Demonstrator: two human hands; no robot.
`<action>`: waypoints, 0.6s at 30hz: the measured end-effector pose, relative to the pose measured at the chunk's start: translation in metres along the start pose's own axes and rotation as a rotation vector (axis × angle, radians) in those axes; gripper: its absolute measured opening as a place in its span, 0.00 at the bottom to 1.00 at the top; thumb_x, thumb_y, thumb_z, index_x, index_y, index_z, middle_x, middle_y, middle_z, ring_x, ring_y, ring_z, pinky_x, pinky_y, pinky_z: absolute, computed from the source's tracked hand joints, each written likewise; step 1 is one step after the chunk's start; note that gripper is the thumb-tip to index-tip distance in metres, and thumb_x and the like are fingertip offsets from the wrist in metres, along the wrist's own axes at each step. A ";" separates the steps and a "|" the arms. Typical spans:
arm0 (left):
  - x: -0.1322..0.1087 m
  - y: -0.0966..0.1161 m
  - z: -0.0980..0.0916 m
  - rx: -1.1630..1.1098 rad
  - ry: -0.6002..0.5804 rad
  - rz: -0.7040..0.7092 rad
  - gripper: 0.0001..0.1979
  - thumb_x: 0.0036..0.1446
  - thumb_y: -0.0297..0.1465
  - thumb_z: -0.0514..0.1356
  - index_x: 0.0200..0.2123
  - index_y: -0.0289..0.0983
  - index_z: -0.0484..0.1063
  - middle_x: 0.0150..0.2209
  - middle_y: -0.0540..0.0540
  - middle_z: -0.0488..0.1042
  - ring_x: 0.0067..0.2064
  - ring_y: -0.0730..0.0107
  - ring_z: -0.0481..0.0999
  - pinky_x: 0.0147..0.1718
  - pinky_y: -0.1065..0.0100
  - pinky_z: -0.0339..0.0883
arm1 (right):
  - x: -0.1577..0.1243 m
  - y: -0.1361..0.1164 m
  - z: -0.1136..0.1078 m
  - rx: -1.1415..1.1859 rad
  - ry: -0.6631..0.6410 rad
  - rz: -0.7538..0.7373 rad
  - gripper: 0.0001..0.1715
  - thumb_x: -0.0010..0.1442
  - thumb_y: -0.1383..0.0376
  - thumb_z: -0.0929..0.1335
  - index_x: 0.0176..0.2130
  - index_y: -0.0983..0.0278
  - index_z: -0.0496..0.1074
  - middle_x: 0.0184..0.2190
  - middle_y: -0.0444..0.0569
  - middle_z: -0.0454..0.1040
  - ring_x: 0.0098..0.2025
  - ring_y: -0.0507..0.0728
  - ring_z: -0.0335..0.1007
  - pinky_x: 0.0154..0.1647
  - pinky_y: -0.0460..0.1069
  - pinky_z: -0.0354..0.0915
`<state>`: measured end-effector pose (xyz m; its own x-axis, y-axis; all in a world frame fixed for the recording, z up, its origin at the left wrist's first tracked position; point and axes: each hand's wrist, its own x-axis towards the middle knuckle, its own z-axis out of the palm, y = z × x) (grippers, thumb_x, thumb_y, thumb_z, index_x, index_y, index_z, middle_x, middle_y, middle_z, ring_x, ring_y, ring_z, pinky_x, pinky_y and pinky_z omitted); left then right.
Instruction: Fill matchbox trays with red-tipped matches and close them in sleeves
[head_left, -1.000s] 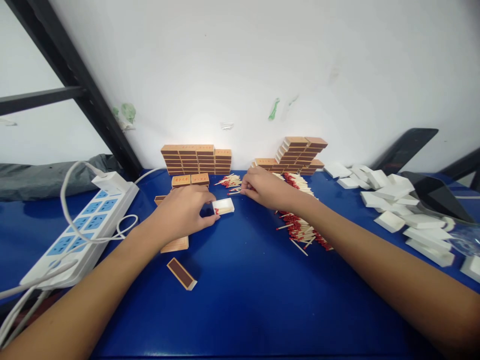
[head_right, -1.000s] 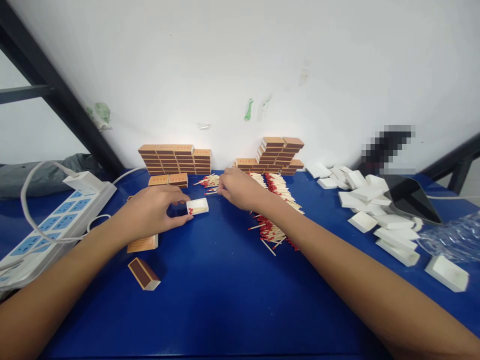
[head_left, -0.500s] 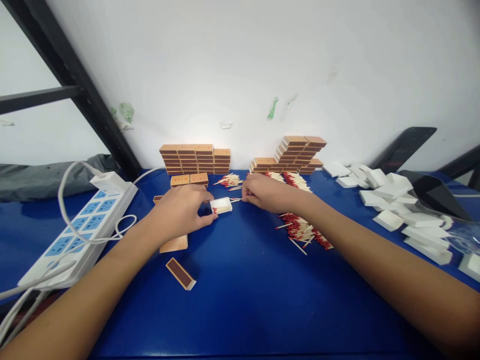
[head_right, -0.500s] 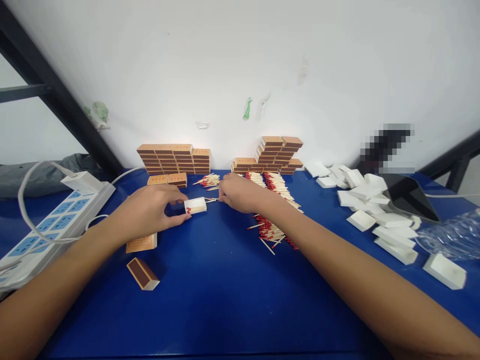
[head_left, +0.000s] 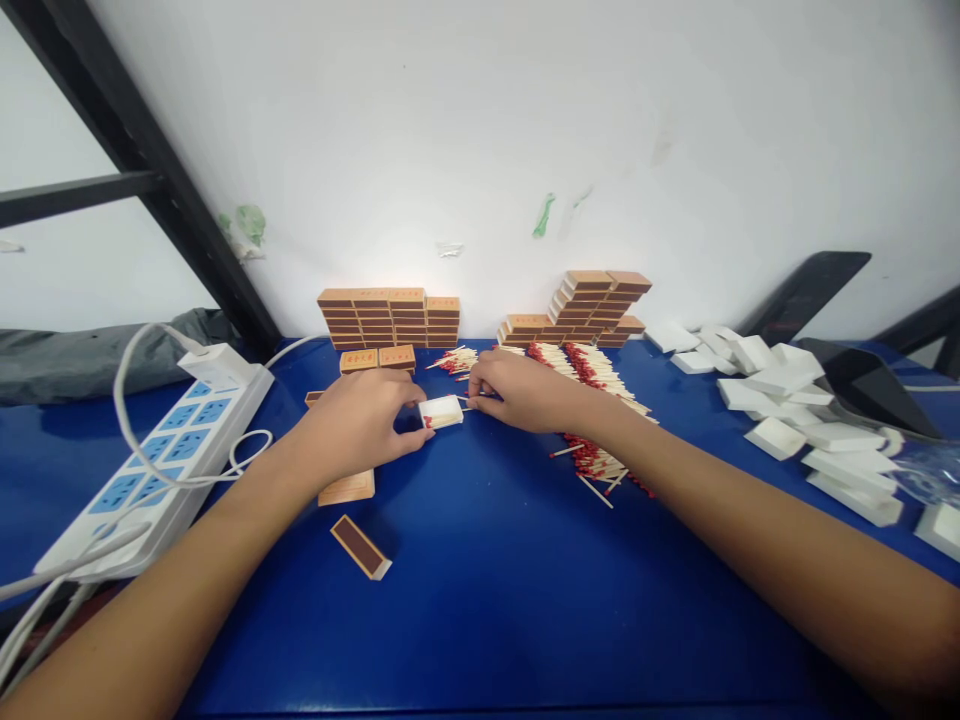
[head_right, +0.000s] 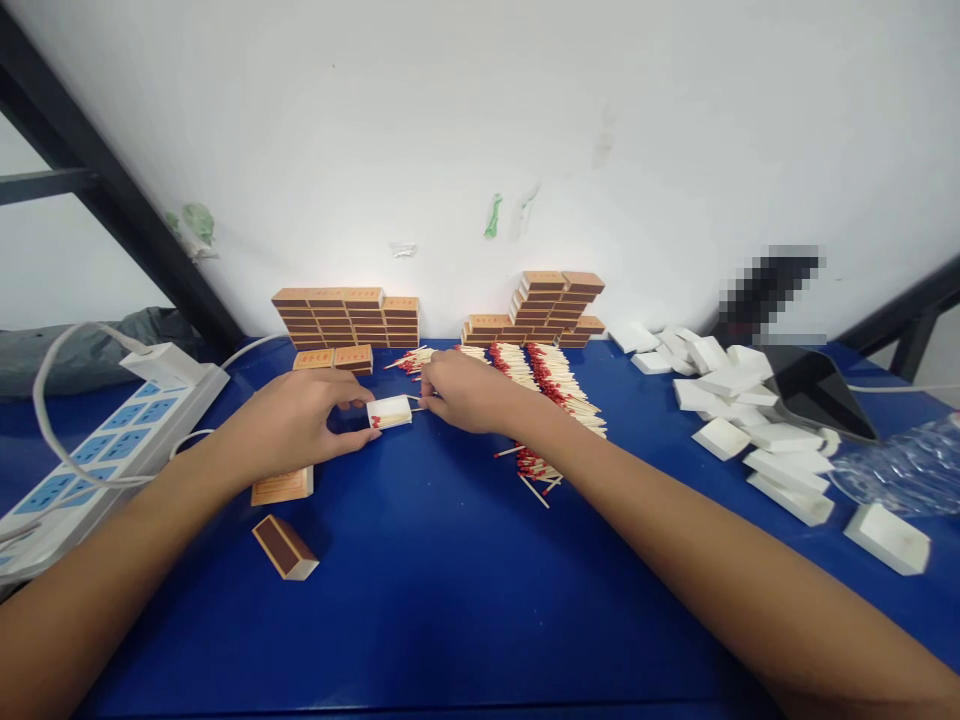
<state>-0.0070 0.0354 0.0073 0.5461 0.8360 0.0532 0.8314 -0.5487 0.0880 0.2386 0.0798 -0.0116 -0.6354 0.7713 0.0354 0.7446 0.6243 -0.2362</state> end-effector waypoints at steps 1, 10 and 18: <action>0.000 0.000 0.000 -0.002 0.001 -0.001 0.13 0.63 0.41 0.67 0.45 0.40 0.83 0.42 0.45 0.82 0.44 0.56 0.80 0.36 0.61 0.64 | 0.000 -0.001 0.001 -0.002 -0.009 0.002 0.05 0.70 0.69 0.70 0.42 0.66 0.79 0.44 0.56 0.79 0.47 0.60 0.73 0.46 0.51 0.63; -0.001 -0.001 -0.002 -0.022 0.004 0.000 0.13 0.63 0.41 0.66 0.44 0.40 0.83 0.42 0.44 0.82 0.44 0.55 0.81 0.36 0.61 0.65 | -0.002 -0.001 0.000 0.023 0.004 -0.002 0.05 0.71 0.66 0.70 0.43 0.66 0.77 0.42 0.55 0.78 0.44 0.60 0.71 0.44 0.51 0.62; 0.000 0.000 -0.003 -0.010 -0.004 0.004 0.13 0.63 0.40 0.66 0.45 0.40 0.83 0.43 0.44 0.83 0.45 0.56 0.81 0.38 0.61 0.67 | -0.001 -0.007 0.006 0.053 0.001 -0.012 0.04 0.72 0.69 0.68 0.43 0.66 0.75 0.45 0.55 0.78 0.46 0.59 0.72 0.47 0.50 0.63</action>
<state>-0.0074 0.0350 0.0105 0.5501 0.8337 0.0496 0.8281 -0.5522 0.0972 0.2324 0.0742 -0.0161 -0.6440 0.7641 0.0389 0.7252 0.6258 -0.2870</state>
